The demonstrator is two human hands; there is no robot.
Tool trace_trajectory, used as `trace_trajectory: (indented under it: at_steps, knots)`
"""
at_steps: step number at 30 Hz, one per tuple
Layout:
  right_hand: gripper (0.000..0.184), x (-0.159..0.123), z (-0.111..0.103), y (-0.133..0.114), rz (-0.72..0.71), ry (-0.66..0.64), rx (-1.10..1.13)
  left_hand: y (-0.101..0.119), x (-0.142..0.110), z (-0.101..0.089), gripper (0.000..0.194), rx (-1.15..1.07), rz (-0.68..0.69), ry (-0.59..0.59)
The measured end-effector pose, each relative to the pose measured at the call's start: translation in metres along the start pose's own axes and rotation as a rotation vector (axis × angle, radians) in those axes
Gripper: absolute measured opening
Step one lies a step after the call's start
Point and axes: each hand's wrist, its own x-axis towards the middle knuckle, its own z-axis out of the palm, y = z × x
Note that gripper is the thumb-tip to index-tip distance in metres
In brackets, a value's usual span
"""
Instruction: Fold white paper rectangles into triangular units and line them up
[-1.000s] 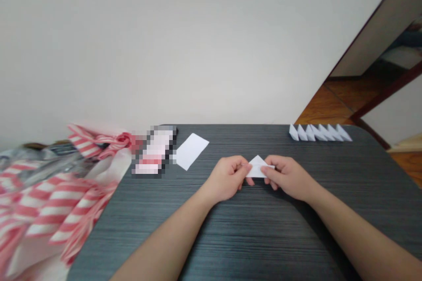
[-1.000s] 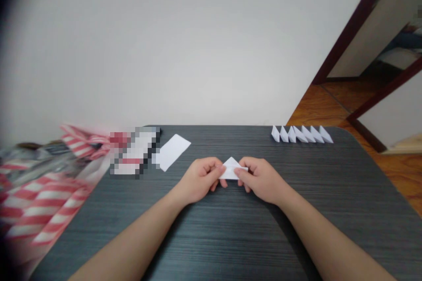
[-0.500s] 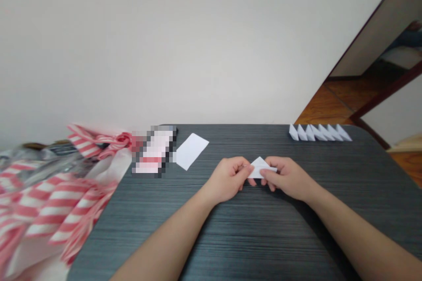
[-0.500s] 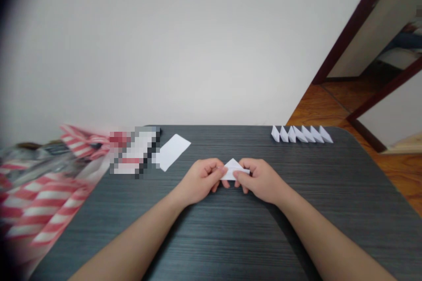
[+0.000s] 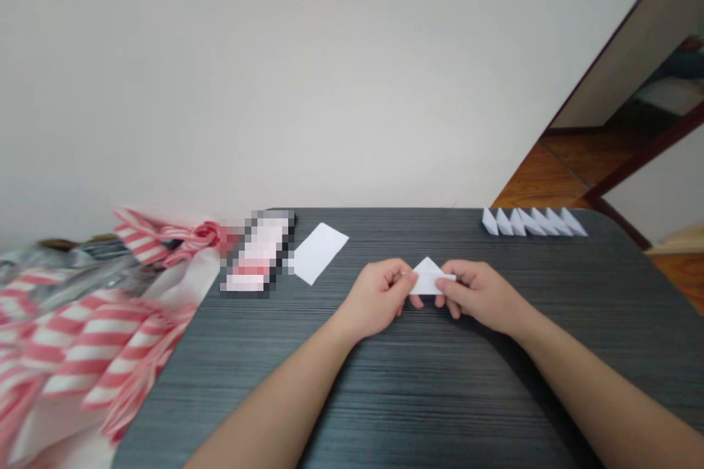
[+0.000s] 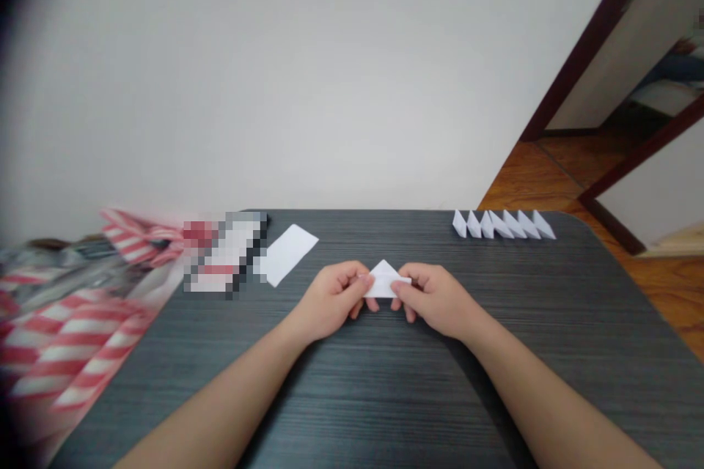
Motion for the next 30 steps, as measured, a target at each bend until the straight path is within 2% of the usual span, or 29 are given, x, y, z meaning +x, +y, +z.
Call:
trace_trajectory:
  at_steps: [11, 19, 30]
  knots:
    - [0.034, -0.0006, -0.0051, 0.0043, 0.058, 0.032, 0.052, -0.0053, 0.0014, -0.0002, 0.033, -0.102, -0.015, 0.010]
    - [0.035, -0.0013, -0.0079, 0.0051, 0.036, 0.081, 0.049, 0.0037, 0.0027, 0.0003, 0.028, -0.163, -0.039, 0.027]
    - [0.035, -0.0008, -0.0062, 0.0051, 0.024, 0.111, 0.078, 0.0009, 0.0013, -0.0005, 0.034, -0.089, -0.013, 0.047]
